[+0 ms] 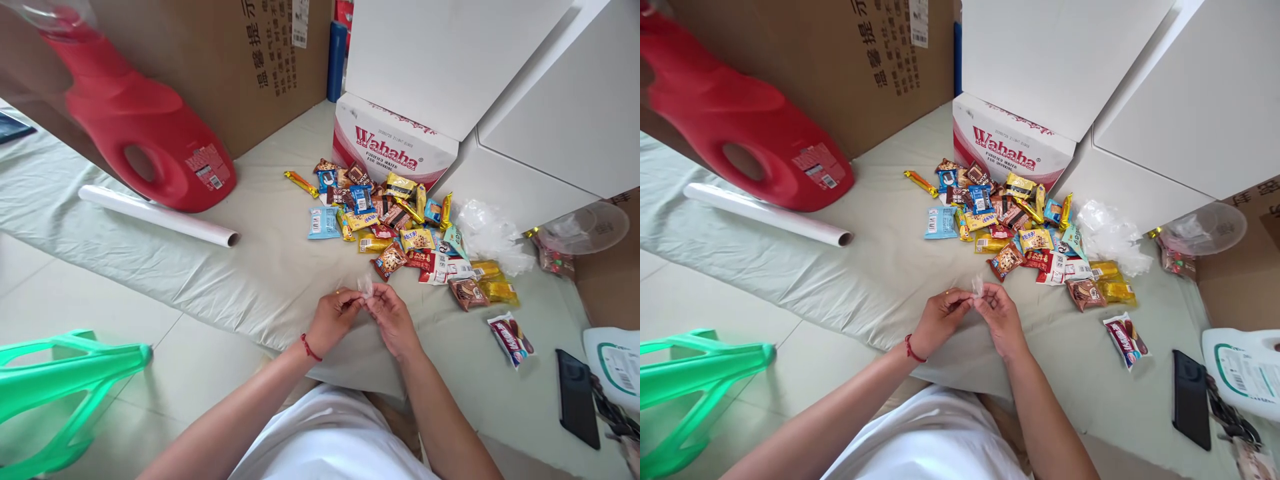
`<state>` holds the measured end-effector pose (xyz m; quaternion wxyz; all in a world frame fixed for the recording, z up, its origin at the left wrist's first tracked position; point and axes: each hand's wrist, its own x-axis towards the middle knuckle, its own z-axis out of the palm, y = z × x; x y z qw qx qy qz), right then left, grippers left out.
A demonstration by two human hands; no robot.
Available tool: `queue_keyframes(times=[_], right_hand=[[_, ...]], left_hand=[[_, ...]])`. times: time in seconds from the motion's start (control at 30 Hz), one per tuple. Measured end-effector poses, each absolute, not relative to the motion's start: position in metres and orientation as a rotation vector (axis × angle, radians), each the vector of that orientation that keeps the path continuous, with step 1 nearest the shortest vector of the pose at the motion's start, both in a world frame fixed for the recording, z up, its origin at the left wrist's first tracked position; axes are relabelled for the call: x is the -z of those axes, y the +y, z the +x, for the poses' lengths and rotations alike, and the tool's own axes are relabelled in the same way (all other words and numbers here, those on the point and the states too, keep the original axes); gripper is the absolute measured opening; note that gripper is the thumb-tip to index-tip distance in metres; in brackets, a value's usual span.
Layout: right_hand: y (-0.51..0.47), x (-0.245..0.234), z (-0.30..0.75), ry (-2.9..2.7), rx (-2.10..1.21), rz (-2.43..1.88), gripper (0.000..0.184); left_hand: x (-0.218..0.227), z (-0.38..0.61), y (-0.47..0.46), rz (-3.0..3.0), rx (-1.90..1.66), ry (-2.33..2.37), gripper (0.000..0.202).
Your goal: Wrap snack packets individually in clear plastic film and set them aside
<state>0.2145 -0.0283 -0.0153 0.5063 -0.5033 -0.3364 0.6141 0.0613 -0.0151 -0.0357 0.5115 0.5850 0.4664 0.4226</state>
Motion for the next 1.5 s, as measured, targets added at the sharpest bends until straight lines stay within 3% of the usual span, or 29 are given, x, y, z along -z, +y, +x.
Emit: queue_keyframes(times=[0.47,0.67,0.87,1.1,1.37,1.5], right_hand=[[-0.032,0.03,0.213,-1.016,-1.305,-1.311,0.019],[-0.034,0.03,0.216,-0.873,-1.345,-1.314,0.027],[-0.037,0.033,0.211,-1.02,-1.269,-1.358,0.024],[-0.038,0.031,0.222,-0.676,-1.298,-1.311,0.033],[-0.052,0.019,0.233,-0.845,-1.271,-1.319,0.028],[-0.056,0.022,0.241,-0.732,-1.292,-1.323,0.032]], left_hand=[[0.041,0.059,-0.013,1.312,-0.993,1.173,0.022],[0.042,0.059,-0.015,1.101,-1.014,1.155,0.022],[0.035,0.064,-0.021,1.101,-1.05,1.139,0.019],[0.037,0.054,-0.012,0.735,-1.175,1.093,0.021],[0.017,0.05,-0.011,0.655,-1.071,1.01,0.056],[0.022,0.048,-0.008,0.752,-1.002,1.104,0.043]])
